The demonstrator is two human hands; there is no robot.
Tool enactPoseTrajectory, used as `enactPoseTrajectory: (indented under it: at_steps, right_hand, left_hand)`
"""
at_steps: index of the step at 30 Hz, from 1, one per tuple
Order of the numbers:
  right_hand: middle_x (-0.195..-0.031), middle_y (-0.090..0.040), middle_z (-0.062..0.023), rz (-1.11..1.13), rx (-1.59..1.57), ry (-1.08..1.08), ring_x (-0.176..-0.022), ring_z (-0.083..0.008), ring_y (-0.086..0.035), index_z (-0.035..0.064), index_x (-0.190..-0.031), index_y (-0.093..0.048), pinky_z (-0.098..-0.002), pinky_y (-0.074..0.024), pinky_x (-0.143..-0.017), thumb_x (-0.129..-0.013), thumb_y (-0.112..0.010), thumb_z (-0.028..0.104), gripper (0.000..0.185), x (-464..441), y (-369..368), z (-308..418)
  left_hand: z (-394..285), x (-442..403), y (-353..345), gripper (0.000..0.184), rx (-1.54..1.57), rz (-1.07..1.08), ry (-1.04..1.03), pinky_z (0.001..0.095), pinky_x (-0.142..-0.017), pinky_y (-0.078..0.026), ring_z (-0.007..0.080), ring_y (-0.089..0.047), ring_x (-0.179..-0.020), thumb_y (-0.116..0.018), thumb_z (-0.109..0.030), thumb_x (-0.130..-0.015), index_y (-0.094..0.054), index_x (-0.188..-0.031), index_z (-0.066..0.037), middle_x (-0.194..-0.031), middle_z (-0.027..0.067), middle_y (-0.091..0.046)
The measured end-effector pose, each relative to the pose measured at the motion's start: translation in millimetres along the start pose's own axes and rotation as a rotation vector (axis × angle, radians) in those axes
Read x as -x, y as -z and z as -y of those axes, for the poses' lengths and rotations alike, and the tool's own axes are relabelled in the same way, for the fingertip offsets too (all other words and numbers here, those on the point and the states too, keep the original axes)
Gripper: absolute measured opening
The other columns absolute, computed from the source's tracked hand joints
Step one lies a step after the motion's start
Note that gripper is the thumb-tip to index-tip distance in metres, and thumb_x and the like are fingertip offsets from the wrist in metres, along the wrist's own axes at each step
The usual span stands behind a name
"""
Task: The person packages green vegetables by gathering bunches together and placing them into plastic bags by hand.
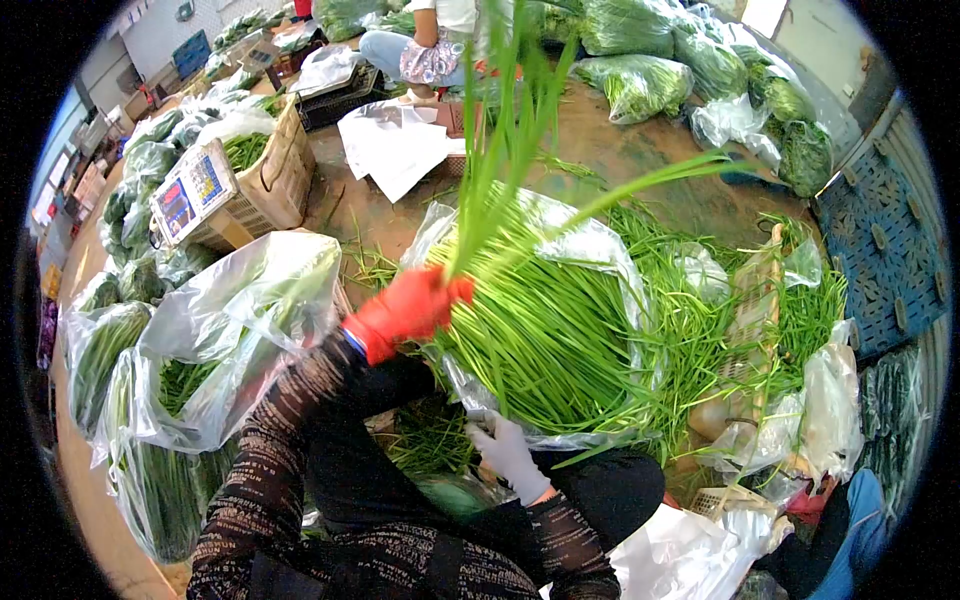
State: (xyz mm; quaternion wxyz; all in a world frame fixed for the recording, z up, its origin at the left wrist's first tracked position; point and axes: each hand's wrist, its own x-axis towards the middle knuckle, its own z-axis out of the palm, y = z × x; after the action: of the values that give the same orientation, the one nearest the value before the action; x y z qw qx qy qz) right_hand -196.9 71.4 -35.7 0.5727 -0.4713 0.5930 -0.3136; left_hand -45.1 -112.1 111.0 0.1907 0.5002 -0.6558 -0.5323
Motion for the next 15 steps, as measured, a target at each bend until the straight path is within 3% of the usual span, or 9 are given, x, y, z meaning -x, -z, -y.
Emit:
enactPoseTrajectory:
  at_steps: [3, 5, 7, 11, 12, 13, 15]
  right_hand:
    - [-0.089, -0.061, -0.0059, -0.023, -0.152, -0.066, -0.079, -0.0107, -0.055, -0.0046, -0.104, -0.056, -0.0253, -0.0437, -0.071, -0.086, -0.057, 0.014, 0.026, 16.3, -8.3, 31.2]
    - [-0.09, -0.061, -0.0063, -0.063, -0.072, 0.002, -0.081, -0.0118, -0.055, -0.0041, -0.105, -0.056, -0.0255, -0.0436, -0.074, -0.088, -0.055, 0.018, 0.028, 16.3, -10.7, 26.0]
    - [-0.095, -0.061, -0.008, -0.24, -0.285, -0.028, -0.084, -0.0132, -0.054, -0.0037, -0.107, -0.055, -0.0256, -0.0424, -0.078, -0.089, -0.053, 0.023, 0.032, 3.4, -15.6, -9.4]
    - [-0.092, -0.058, -0.0084, -0.265, -0.461, 0.101, -0.083, -0.013, -0.05, -0.0054, -0.107, -0.052, -0.0276, -0.0414, -0.076, -0.09, -0.052, 0.031, 0.04, -6.4, -22.7, 2.7]
    - [-0.092, -0.056, -0.0055, -0.213, -0.293, 0.089, -0.083, -0.0122, -0.048, -0.0047, -0.108, -0.052, -0.0272, -0.0404, -0.077, -0.089, -0.054, 0.034, 0.043, -16.0, -19.3, -23.3]
    - [-0.092, -0.056, -0.0055, -0.205, -0.288, 0.094, -0.083, -0.0122, -0.048, -0.0047, -0.108, -0.052, -0.0272, -0.0404, -0.077, -0.089, -0.054, 0.034, 0.043, -16.5, -24.0, -9.4]
    - [-0.083, -0.059, -0.004, -0.311, -0.474, 0.129, -0.073, -0.0103, -0.05, -0.001, -0.107, -0.057, -0.024, -0.0423, -0.069, -0.086, -0.055, 0.026, 0.034, -18.8, -36.0, 28.3]
  left_hand:
    - [54.4, 24.6, -40.3, 0.051, 0.109, 0.397, 0.263, 0.0218, -0.037, -0.033, 0.007, -0.042, -0.042, -0.047, -0.053, -0.088, -0.061, -0.096, -0.005, -0.057, -0.0021, -0.049]
    - [95.8, 35.7, -57.2, 0.049, 0.31, 0.512, 0.389, 0.0216, -0.036, -0.031, 0.0072, -0.039, -0.042, -0.047, -0.051, -0.089, -0.061, -0.094, -0.005, -0.057, -0.003, -0.047]
    - [110.1, 49.1, -64.5, 0.047, 0.39, 0.503, 0.424, 0.0218, -0.036, -0.03, 0.0073, -0.038, -0.042, -0.047, -0.049, -0.089, -0.06, -0.094, -0.004, -0.057, -0.003, -0.046]
    - [98.6, 73.1, -71.4, 0.041, 0.266, 0.378, 0.424, 0.0227, -0.039, -0.035, 0.0073, -0.04, -0.044, -0.048, -0.045, -0.09, -0.059, -0.097, -0.007, -0.061, -0.0021, -0.05]
    - [120.4, 73.6, -85.7, 0.036, 0.267, 0.276, 0.392, 0.026, -0.04, -0.039, 0.0129, -0.046, -0.043, -0.05, -0.042, -0.09, -0.057, -0.099, -0.008, -0.067, 0.0049, -0.059]
    - [127.2, 78.6, -87.8, 0.028, -0.35, 0.041, -0.212, 0.0298, -0.041, -0.042, 0.021, -0.052, -0.044, -0.05, -0.033, -0.09, -0.055, -0.1, -0.008, -0.074, 0.0126, -0.064]
    - [121.5, 95.7, -100.7, 0.026, -0.734, -0.038, -0.223, 0.0349, -0.04, -0.043, 0.0278, -0.055, -0.046, -0.051, -0.027, -0.086, -0.054, -0.099, -0.005, -0.069, 0.0151, -0.062]
